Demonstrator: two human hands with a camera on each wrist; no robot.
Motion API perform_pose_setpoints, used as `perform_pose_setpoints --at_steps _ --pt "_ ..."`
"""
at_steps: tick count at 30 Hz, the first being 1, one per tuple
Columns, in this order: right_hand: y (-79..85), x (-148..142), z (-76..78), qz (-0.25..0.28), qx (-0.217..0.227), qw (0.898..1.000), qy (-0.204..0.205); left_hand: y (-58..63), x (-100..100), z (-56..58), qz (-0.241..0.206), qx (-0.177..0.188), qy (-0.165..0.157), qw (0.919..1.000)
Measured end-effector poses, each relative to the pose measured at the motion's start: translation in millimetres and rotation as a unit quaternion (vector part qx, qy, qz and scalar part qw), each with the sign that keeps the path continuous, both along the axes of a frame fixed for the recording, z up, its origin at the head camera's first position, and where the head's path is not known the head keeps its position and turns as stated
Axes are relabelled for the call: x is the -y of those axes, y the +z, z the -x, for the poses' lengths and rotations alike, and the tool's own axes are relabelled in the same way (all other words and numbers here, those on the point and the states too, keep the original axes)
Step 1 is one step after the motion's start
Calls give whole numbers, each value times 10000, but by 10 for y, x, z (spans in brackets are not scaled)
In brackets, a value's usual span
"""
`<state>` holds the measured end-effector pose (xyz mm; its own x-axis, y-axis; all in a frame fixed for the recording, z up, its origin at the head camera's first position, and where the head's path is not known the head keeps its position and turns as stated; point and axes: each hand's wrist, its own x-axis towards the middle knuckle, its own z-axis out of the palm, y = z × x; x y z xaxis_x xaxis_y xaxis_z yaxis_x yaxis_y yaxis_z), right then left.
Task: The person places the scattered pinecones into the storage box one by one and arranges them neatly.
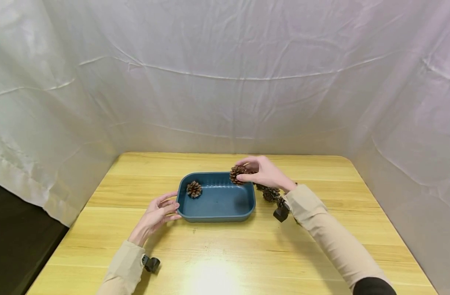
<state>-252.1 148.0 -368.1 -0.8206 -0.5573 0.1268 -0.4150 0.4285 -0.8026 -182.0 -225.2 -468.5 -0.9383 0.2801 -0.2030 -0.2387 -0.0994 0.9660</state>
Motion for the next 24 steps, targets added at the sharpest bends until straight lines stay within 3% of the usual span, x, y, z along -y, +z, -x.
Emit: perform_pose_setpoints --at_steps 14,24 --pt "103 207 88 54 -16 9998 179 -8 1 0 12 13 14 10000" --pt "167 350 138 -234 -55 9993 290 -1 -2 -10 32 35 27 10000"
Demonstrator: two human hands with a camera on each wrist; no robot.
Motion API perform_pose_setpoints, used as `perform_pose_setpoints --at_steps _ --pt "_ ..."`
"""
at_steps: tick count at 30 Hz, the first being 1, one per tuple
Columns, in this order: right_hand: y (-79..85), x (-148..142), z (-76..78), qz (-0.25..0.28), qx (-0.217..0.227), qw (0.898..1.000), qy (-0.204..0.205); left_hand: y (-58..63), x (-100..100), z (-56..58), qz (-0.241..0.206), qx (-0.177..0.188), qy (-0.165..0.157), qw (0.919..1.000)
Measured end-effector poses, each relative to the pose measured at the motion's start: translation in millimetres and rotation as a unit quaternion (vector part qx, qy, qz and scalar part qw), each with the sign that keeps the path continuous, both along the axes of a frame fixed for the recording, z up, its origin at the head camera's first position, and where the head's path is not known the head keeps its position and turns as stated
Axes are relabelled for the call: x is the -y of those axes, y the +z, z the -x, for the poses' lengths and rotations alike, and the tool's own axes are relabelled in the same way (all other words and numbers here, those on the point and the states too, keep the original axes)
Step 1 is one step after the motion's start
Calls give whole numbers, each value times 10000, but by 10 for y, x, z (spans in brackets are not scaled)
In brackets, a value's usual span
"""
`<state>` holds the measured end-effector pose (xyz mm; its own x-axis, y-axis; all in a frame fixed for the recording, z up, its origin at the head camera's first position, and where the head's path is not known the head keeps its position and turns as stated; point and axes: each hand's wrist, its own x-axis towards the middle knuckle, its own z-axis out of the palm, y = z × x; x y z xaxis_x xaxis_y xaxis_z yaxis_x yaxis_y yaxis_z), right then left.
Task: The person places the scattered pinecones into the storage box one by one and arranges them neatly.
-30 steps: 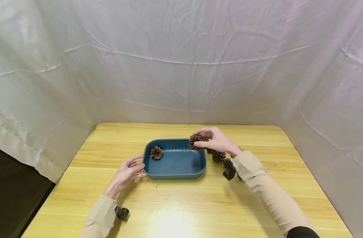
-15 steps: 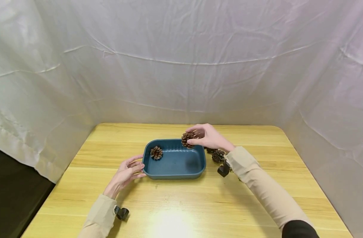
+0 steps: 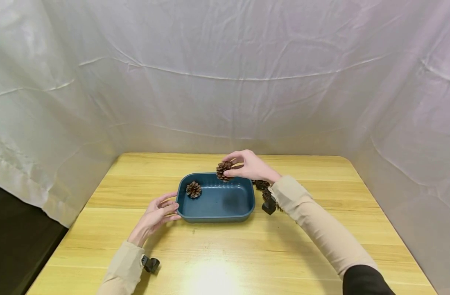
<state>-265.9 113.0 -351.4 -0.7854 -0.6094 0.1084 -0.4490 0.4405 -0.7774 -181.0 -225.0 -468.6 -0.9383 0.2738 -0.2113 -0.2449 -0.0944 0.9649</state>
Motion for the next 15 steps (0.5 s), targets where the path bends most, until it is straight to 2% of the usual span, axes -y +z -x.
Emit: perform_pose_setpoints --at_steps 15 --pt "-58 229 59 -64 491 9987 148 1 6 2 32 -14 -25 10000"
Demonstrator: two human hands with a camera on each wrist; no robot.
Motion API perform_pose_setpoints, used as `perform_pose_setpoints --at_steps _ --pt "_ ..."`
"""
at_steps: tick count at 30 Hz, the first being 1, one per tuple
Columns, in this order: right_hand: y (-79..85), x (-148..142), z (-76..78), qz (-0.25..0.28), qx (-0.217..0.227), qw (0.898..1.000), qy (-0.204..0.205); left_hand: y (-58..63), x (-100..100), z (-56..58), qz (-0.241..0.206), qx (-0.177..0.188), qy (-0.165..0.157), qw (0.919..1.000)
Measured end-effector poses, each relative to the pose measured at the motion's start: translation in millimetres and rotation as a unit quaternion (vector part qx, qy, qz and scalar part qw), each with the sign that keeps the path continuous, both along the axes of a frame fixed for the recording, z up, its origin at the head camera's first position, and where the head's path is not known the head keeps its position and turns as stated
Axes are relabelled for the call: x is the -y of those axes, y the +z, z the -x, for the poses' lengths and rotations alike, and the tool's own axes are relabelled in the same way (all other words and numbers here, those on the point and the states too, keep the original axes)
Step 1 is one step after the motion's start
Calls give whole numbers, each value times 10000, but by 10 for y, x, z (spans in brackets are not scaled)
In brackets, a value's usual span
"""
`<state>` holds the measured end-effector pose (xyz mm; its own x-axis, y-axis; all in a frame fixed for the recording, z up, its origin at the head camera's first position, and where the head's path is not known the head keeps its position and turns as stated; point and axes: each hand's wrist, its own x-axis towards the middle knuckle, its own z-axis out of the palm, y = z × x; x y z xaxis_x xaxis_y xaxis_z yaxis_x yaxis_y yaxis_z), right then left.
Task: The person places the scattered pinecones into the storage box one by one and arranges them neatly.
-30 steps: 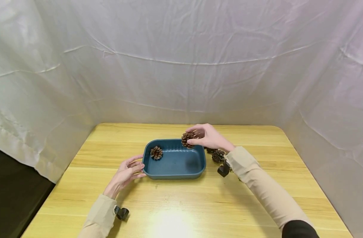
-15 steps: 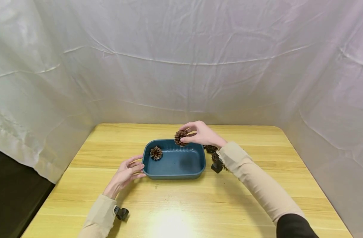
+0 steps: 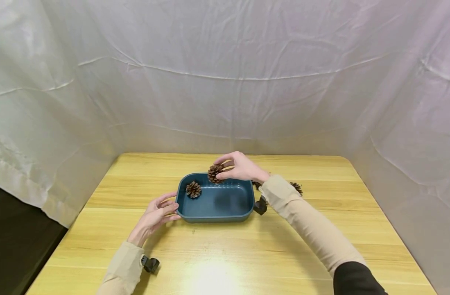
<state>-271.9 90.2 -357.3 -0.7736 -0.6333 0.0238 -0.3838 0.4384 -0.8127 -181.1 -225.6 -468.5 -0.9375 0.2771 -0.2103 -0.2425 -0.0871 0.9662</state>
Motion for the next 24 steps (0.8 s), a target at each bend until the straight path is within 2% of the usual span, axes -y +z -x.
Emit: perform_pose_setpoints --at_steps 8,15,19,24 --pt "-84 155 13 136 169 9997 116 -3 2 2 -23 -19 -7 10000" --pt "-164 270 21 -139 -134 9997 157 -7 1 3 -33 -11 -2 10000" --pt "-205 316 35 -259 -130 9995 117 -9 1 8 -50 -17 -30 10000" --pt "-255 348 38 -161 -22 9998 134 -8 -1 7 -72 -11 -66 10000"
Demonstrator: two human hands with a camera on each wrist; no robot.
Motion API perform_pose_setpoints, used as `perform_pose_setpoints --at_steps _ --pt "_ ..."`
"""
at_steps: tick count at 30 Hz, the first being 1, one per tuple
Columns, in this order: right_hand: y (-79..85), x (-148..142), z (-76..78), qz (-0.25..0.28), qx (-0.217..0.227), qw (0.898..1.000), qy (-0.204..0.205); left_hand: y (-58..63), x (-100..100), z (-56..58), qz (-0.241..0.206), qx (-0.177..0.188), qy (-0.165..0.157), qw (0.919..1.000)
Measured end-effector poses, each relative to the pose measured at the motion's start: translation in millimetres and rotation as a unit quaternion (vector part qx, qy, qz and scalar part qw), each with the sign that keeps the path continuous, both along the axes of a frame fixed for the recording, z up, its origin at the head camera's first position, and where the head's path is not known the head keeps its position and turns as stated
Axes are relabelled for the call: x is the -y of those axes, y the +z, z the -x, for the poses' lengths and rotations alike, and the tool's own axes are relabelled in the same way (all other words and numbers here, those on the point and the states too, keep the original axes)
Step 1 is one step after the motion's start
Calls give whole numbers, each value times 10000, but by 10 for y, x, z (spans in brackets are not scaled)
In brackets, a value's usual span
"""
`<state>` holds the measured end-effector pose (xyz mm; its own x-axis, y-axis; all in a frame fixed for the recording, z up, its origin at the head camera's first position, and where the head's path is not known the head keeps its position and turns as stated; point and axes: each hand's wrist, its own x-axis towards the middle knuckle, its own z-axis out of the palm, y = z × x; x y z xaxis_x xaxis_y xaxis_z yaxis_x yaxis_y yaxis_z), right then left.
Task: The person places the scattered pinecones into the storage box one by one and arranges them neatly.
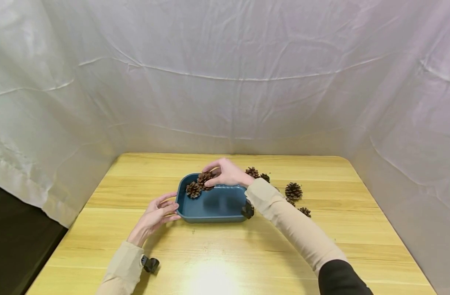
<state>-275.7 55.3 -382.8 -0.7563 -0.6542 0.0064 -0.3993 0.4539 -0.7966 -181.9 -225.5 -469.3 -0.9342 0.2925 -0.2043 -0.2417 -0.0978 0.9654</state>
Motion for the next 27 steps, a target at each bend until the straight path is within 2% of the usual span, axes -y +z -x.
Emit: perform_pose_setpoints --at_steps 9,19,27 --pt "-60 67 -15 -55 -57 9999 110 12 -7 10 -18 3 -24 10000" --pt "-176 158 -39 20 69 9991 427 6 -6 23 25 30 -31 10000" --pt "-254 209 -61 56 170 9988 463 9 2 29 19 34 -33 10000"
